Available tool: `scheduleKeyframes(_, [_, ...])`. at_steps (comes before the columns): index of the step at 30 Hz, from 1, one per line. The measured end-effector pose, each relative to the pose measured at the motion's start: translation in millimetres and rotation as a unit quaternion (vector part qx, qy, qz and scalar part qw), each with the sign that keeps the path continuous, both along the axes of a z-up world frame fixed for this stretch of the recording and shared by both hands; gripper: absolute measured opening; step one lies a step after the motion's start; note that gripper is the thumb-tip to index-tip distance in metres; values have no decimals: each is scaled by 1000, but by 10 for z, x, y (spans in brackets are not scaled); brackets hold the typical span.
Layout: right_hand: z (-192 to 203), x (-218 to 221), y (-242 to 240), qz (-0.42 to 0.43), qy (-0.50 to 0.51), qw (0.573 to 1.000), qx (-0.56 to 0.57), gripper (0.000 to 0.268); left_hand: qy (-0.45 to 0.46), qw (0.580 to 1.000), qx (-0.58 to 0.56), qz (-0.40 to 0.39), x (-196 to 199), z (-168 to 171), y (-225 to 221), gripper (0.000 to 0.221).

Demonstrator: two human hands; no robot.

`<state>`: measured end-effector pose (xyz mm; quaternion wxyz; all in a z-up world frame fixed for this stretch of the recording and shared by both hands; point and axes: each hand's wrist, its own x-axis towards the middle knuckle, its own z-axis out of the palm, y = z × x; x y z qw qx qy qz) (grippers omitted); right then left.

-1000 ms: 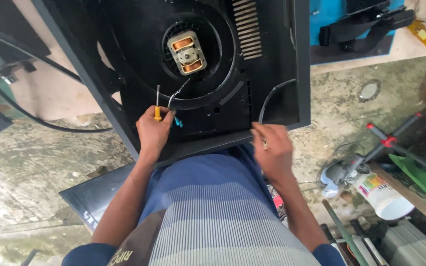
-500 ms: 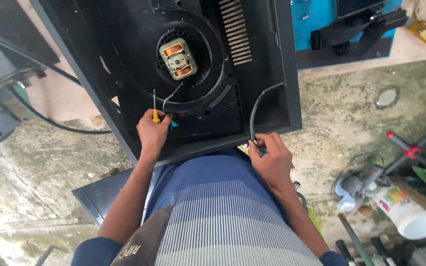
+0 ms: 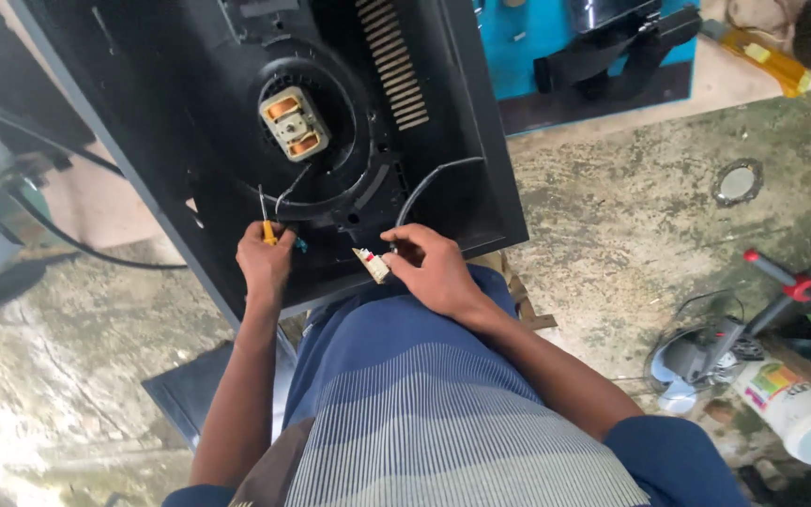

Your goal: The person is disassembling a fan housing using a screwdriver and then adjusting and seating the fan blades onto the motor.

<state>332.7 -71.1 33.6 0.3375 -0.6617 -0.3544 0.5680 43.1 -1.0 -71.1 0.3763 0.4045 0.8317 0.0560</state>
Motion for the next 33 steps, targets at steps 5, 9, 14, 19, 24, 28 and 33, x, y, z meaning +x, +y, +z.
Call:
scheduleKeyframes(5, [144, -37, -37, 6, -114, 991, 74, 26, -17, 999, 14, -35, -156, -18, 12, 29])
scheduleKeyframes(9, [218, 109, -272, 8, -283, 950, 131, 28, -62, 997, 4, -39, -228, 64, 91, 27])
scheduleKeyframes(14, [206, 247, -569, 54, -438, 890, 118, 26, -110, 992, 18, -51, -367, 206, 137, 27])
scheduleKeyframes(19, [-159, 328, -780, 100, -451, 885, 55, 20, -141, 989, -13, -43, -329, 284, 209, 38])
scheduleKeyframes(24, [103, 324, -663, 137, -454, 878, 62, 12, -156, 987, -5, -37, -231, 433, 174, 42])
scheduleKeyframes(28, [296, 442, -498, 198, -455, 867, 39, 11, -149, 988, -18, -39, -185, 686, 173, 55])
scheduleKeyframes(33, [445, 470, -221, 192, -468, 857, 103, 14, -119, 993, -11, -15, -183, 1002, 134, 55])
